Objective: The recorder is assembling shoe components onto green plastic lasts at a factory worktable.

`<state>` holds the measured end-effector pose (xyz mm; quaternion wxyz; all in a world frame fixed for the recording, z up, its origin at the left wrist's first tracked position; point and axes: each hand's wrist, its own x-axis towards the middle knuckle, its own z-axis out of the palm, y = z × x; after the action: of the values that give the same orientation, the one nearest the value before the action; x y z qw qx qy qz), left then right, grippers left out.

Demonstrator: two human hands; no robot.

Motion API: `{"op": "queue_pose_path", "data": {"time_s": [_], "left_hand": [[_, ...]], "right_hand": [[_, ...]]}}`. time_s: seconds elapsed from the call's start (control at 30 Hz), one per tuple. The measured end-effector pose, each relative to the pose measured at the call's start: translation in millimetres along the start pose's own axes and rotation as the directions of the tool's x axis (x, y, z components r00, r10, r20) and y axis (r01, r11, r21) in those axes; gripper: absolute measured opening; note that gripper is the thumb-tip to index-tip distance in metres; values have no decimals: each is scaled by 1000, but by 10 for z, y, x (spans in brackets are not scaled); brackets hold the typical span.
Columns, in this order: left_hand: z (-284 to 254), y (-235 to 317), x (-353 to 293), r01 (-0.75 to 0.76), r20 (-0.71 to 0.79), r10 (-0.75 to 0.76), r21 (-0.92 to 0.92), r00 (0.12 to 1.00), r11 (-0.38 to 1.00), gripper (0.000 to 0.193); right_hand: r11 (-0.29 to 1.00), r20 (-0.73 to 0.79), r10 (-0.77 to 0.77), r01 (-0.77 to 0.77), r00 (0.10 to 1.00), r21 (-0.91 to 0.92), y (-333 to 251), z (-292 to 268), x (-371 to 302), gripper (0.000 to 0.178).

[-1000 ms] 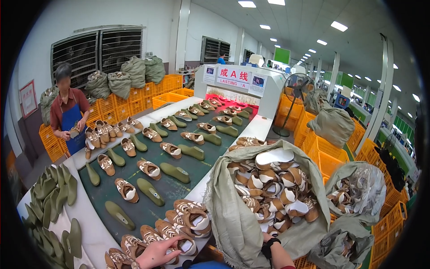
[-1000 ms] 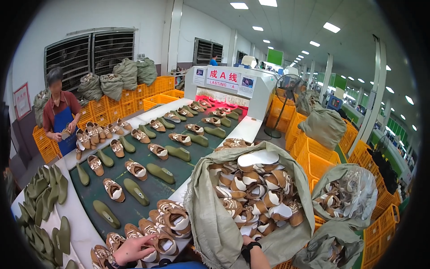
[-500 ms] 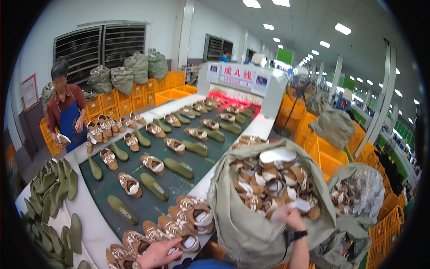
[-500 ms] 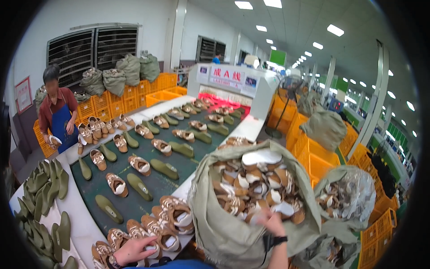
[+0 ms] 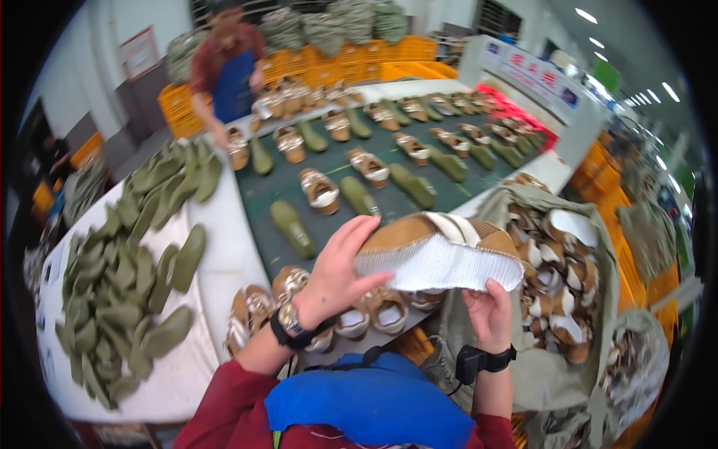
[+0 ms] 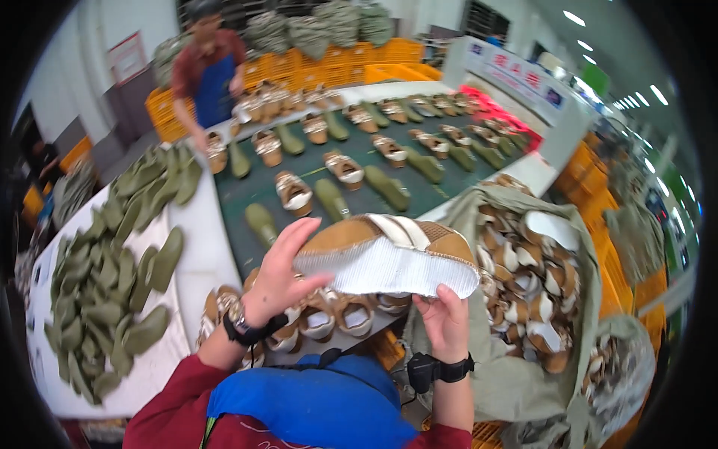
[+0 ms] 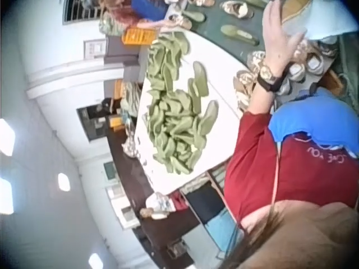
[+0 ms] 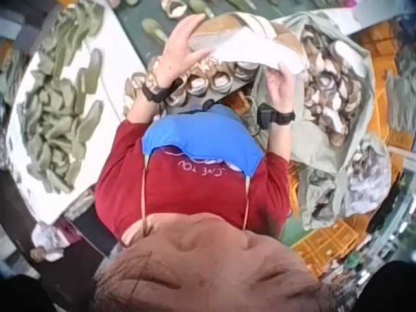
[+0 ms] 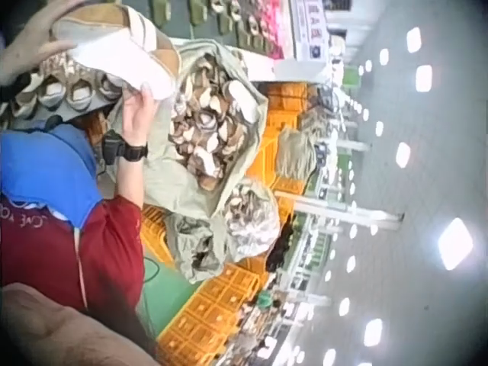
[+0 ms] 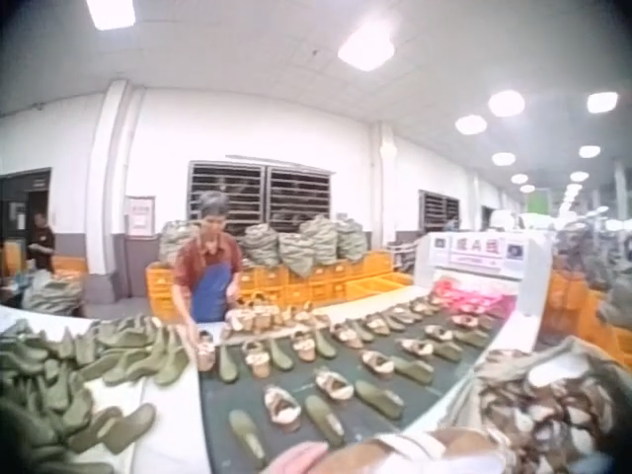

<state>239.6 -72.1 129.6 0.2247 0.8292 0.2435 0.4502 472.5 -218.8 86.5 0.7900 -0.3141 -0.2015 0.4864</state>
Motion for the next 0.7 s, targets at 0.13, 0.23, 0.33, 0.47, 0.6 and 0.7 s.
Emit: {"op": "queue_pose_path", "data": {"time_s": [0.13,0.23,0.33,0.47,0.6,0.7], "left_hand": [[-285,-247,-177,120,-33,-121,-47,992,992,35],[-418,-359,-326,354,4,-393,-440,920,825,24],[-428,-458,-391,465,144,-581,-761,801,452,36],[-403,-825,-542,528,93,-637,-657,765,538,37],[-333,-864,-732,657,69,-783,-592,619,467,55],[-249,-717,-879,677,371,-723,-714,583,180,68]], "right_hand": [[995,10,94,-94,995,-20,340,188,64,39],[981,155,196,-192,968,-42,448,248,124,36],[941,170,317,-332,933,69,644,242,228,41],[985,78,76,-62,994,-161,767,510,256,42],[815,135,-204,244,970,-526,975,558,343,64],[606,395,-299,493,869,-624,1157,672,286,67]]}}
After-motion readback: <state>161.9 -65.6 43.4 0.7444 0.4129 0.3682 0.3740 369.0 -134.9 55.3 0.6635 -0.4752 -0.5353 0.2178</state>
